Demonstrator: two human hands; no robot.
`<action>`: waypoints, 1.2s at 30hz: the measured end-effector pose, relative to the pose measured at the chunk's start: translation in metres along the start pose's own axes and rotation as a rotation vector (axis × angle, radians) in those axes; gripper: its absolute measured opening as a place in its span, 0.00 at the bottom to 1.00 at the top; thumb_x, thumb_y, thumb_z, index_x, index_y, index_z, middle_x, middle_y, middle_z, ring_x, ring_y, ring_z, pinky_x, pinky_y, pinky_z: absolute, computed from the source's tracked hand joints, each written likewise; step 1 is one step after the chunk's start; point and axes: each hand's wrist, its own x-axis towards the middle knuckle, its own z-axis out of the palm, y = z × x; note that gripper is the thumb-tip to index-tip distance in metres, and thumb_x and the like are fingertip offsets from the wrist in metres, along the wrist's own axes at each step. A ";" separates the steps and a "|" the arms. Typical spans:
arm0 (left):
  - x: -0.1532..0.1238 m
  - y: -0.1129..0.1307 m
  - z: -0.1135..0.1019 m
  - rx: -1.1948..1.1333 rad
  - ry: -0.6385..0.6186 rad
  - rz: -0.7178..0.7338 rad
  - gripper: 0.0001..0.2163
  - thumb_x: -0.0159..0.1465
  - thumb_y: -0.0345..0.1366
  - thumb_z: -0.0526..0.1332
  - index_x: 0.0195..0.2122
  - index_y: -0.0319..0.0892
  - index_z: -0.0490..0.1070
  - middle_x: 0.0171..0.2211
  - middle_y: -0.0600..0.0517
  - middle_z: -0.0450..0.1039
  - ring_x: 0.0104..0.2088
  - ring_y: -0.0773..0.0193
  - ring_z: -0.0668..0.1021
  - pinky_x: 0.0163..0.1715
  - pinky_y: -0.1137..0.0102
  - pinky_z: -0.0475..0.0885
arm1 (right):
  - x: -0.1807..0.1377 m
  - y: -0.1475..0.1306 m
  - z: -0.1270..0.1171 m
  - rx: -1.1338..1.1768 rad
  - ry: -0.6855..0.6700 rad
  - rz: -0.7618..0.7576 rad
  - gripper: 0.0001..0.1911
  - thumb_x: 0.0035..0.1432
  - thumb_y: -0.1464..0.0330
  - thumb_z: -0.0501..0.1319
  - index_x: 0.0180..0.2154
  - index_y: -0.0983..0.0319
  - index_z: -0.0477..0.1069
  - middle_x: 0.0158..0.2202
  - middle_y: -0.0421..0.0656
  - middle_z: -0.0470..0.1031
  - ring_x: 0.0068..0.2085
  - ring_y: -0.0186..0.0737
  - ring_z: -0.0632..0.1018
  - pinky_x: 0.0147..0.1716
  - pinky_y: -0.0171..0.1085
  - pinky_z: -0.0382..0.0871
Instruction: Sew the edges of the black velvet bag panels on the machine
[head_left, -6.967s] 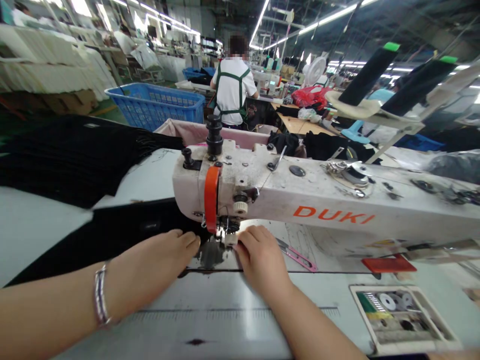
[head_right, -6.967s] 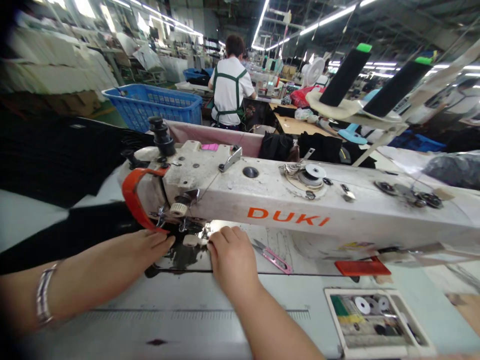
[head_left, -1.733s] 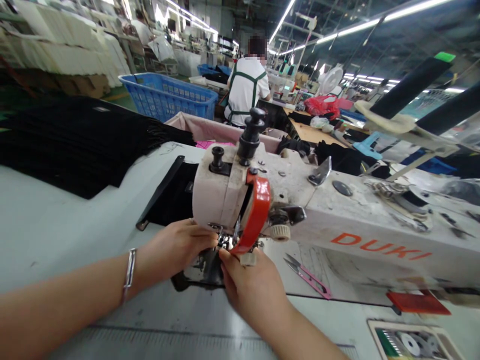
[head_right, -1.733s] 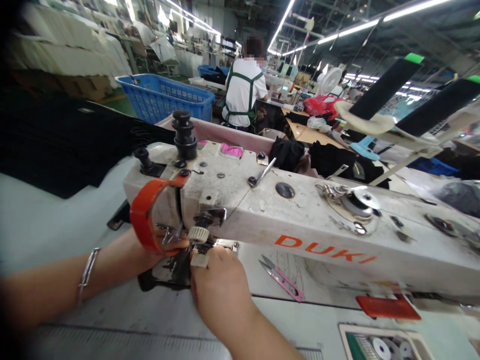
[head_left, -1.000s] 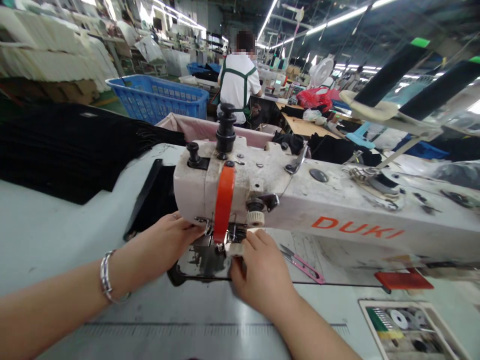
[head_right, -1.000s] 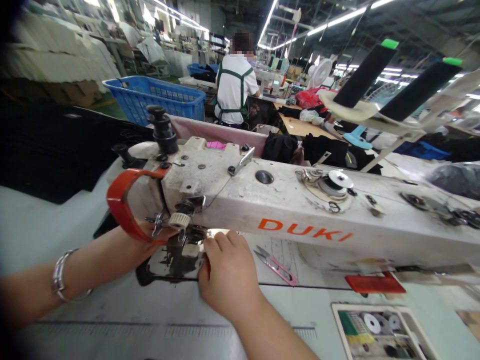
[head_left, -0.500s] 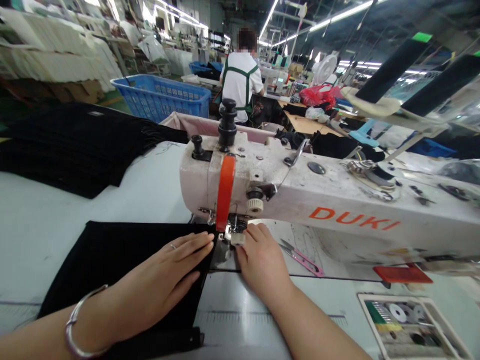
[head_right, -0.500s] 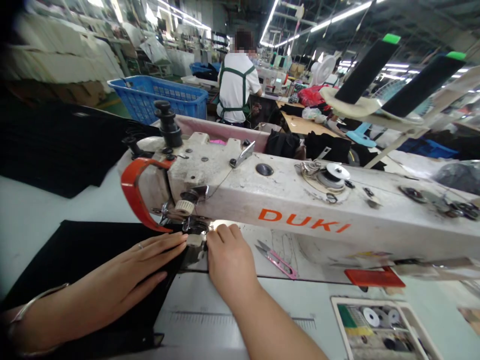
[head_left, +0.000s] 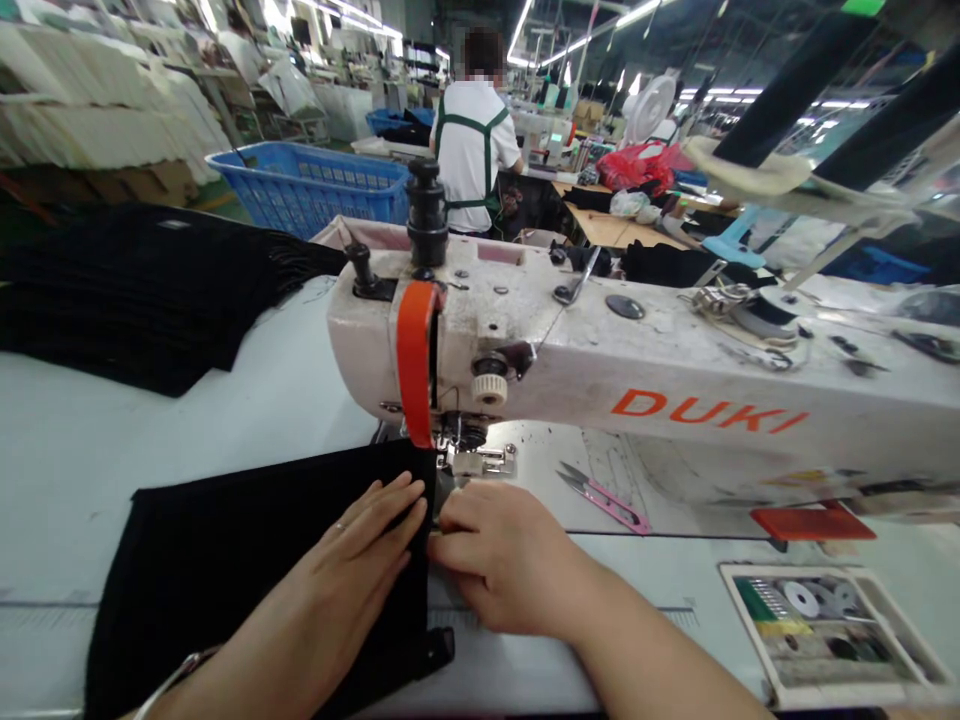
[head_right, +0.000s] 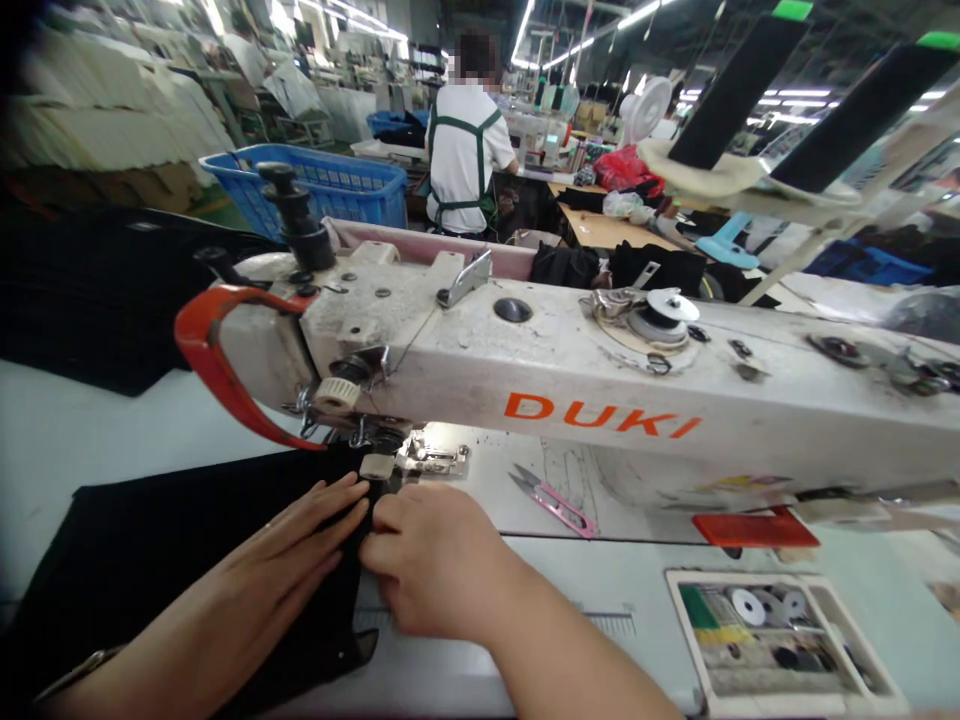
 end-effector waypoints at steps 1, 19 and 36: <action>-0.002 0.003 0.000 0.010 -0.005 0.003 0.23 0.73 0.31 0.53 0.69 0.45 0.65 0.70 0.50 0.67 0.69 0.55 0.70 0.65 0.59 0.73 | -0.001 0.000 -0.001 0.006 -0.010 -0.008 0.07 0.60 0.73 0.62 0.31 0.59 0.77 0.34 0.39 0.76 0.35 0.40 0.73 0.35 0.40 0.66; -0.052 0.022 0.012 0.140 0.112 0.189 0.25 0.75 0.46 0.57 0.70 0.44 0.64 0.66 0.50 0.71 0.67 0.58 0.72 0.68 0.69 0.67 | -0.008 -0.010 -0.024 0.517 -0.381 -0.051 0.12 0.51 0.77 0.66 0.20 0.60 0.69 0.20 0.31 0.68 0.27 0.32 0.68 0.28 0.34 0.59; -0.013 0.000 -0.011 0.273 0.000 0.352 0.22 0.72 0.37 0.61 0.65 0.39 0.70 0.61 0.48 0.77 0.62 0.56 0.76 0.65 0.63 0.72 | -0.004 -0.003 0.000 0.169 0.139 0.101 0.13 0.64 0.77 0.57 0.44 0.62 0.78 0.49 0.46 0.82 0.47 0.45 0.80 0.50 0.45 0.74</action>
